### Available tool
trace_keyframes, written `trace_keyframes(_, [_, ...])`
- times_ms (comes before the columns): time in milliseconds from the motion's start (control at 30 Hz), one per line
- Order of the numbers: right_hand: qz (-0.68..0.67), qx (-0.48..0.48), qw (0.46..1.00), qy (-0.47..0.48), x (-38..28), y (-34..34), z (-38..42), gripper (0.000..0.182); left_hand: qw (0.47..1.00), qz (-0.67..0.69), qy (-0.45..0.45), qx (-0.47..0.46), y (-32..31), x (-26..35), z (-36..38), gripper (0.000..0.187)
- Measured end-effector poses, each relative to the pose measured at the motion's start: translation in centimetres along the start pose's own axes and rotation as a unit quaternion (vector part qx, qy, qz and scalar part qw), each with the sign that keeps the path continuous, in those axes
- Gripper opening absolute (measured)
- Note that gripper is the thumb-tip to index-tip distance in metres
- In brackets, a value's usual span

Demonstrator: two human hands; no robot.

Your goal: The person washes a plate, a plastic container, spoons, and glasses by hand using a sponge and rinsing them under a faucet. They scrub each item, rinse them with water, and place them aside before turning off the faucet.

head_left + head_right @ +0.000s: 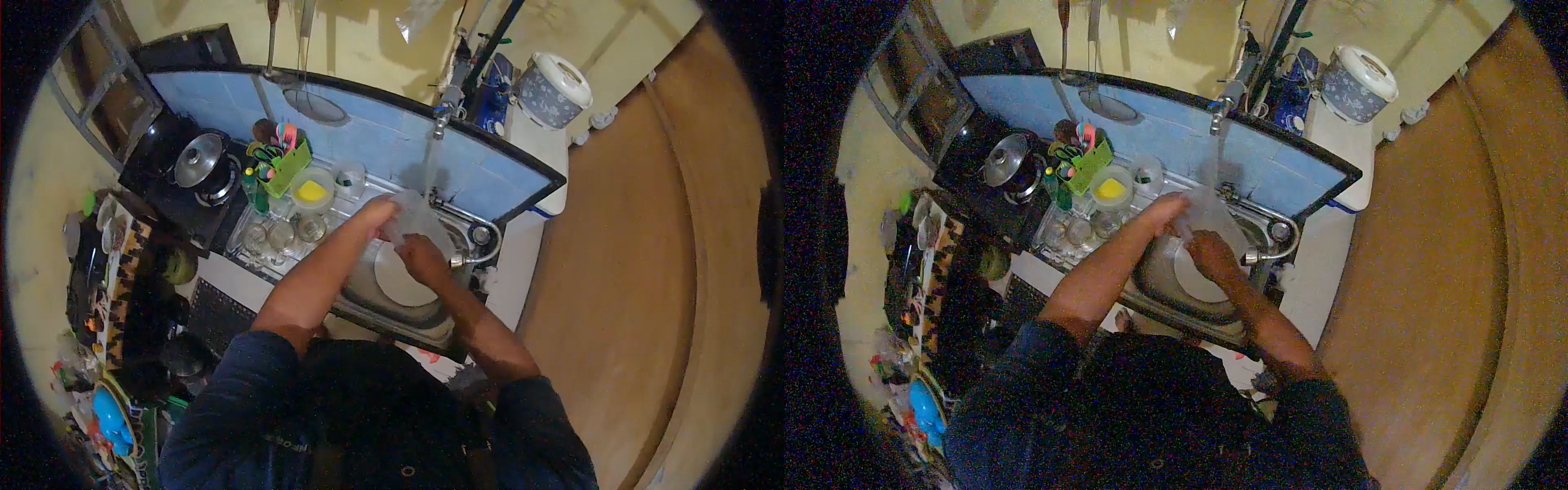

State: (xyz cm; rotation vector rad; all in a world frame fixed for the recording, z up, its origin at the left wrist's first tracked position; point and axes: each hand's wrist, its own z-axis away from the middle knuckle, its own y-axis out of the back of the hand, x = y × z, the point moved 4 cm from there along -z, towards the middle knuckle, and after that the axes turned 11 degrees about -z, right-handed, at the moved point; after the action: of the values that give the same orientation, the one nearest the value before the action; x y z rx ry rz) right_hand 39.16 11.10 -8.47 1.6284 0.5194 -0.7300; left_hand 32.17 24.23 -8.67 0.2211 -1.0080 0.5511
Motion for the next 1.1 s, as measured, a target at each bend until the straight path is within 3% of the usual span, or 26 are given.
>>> trace_keyframes(33, [0.007,0.006,0.994,0.107,0.1,0.1,0.2,0.035,1.0,-0.005,-0.02,0.01,0.7,-1.0,-0.6,0.049])
trace_keyframes(133, [-0.103,-0.054,0.992,0.044,9.0,-1.8,-2.9,0.038,0.999,0.022,-0.025,0.033,0.2,-1.6,0.6,0.046])
trace_keyframes(167, [-0.107,-0.049,0.992,0.04,8.9,-1.8,-4.0,0.038,0.997,0.06,-0.009,0.049,-0.3,-2.0,1.6,0.044])
trace_keyframes(233, [0.141,0.057,0.987,0.042,6.5,-1.5,-6.1,0.042,0.995,0.079,-0.044,0.04,-2.5,-1.8,2.8,0.042])
trace_keyframes(267, [0.14,0.063,0.987,0.039,4.8,-1.5,-6.5,0.042,0.99,0.105,-0.084,0.036,-3.1,-1.3,3.0,0.041])
trace_keyframes(300, [0.078,0.077,0.989,0.094,2.4,-1.4,-6.6,0.043,0.991,0.102,-0.083,0.034,-2.3,-1.6,2.5,0.041])
trace_keyframes(367, [0.016,0.087,0.985,0.15,0.6,-0.9,-5.5,0.048,0.99,0.058,-0.09,0.089,0.3,-3.0,1.6,0.042])
trace_keyframes(433, [0.049,-0.073,0.976,0.199,0.3,-0.4,-3.9,0.046,0.988,0.076,-0.085,0.101,0.5,-3.0,2.6,0.041])
trace_keyframes(467, [0.05,-0.077,0.975,0.202,0.3,0.8,-4.0,0.046,0.986,0.096,-0.077,0.11,0.5,-3.1,3.1,0.041])
trace_keyframes(533, [0.163,-0.17,0.969,-0.076,3.1,3.3,-4.6,0.036,0.981,0.14,-0.072,0.112,1.0,-4.1,2.4,0.039])
trace_keyframes(600, [0.154,0.034,0.986,-0.044,3.3,6.5,-3.9,0.032,0.972,0.189,-0.071,0.116,1.5,-4.5,1.4,0.038])
trace_keyframes(633, [0.157,0.026,0.986,-0.037,3.4,7.8,-3.7,0.032,0.971,0.202,-0.063,0.111,1.6,-4.3,0.9,0.033])
trace_keyframes(700, [0.134,0.209,0.959,0.134,2.0,11.9,-2.6,0.04,0.967,0.223,-0.055,0.113,1.8,-4.4,0.8,0.029])
trace_keyframes(733, [0.136,0.202,0.96,0.141,1.4,13.0,-2.5,0.04,0.97,0.226,-0.078,0.049,1.3,-3.8,0.6,0.027])
trace_keyframes(767, [-0.175,0.123,0.972,-0.098,3.1,13.3,-2.3,0.037,0.969,0.226,-0.099,-0.016,0.6,-3.4,0.7,0.026])
trace_keyframes(800, [-0.457,0.027,0.827,-0.326,4.1,11.6,-1.1,0.034,0.968,0.23,-0.1,-0.015,0.2,-5.0,-1.2,0.026])
trace_keyframes(833, [-0.454,0.025,0.83,-0.323,4.0,11.3,-0.5,0.034,0.986,-0.077,-0.111,0.099,0.5,-7.2,-4.8,0.028])
trace_keyframes(867, [-0.528,0.004,0.795,-0.3,3.9,10.3,0.1,0.04,0.898,-0.374,-0.107,0.205,0.4,-7.7,-6.8,0.031])
trace_keyframes(900, [-0.597,-0.017,0.753,-0.276,3.8,9.4,0.2,0.046,0.899,-0.369,-0.108,0.209,-0.5,-6.9,-7.1,0.031])
trace_keyframes(967, [-0.557,0.004,0.779,-0.29,4.0,7.6,0.0,0.047,0.96,-0.175,-0.132,0.173,-3.4,-4.5,-6.0,0.035])
trace_keyframes(1000, [-0.46,0.02,0.844,-0.275,4.3,7.1,-0.1,0.047,0.975,-0.077,-0.141,0.151,-4.8,-3.1,-5.2,0.037])
trace_keyframes(1067, [-0.256,0.01,0.93,-0.264,2.6,6.1,-0.4,0.052,0.977,0.112,-0.153,0.102,-6.2,-2.0,-4.2,0.042])
trace_keyframes(1100, [-0.259,0.01,0.929,-0.266,2.1,4.3,-0.6,0.052,0.977,0.11,-0.151,0.101,-5.7,-2.7,-4.7,0.042])
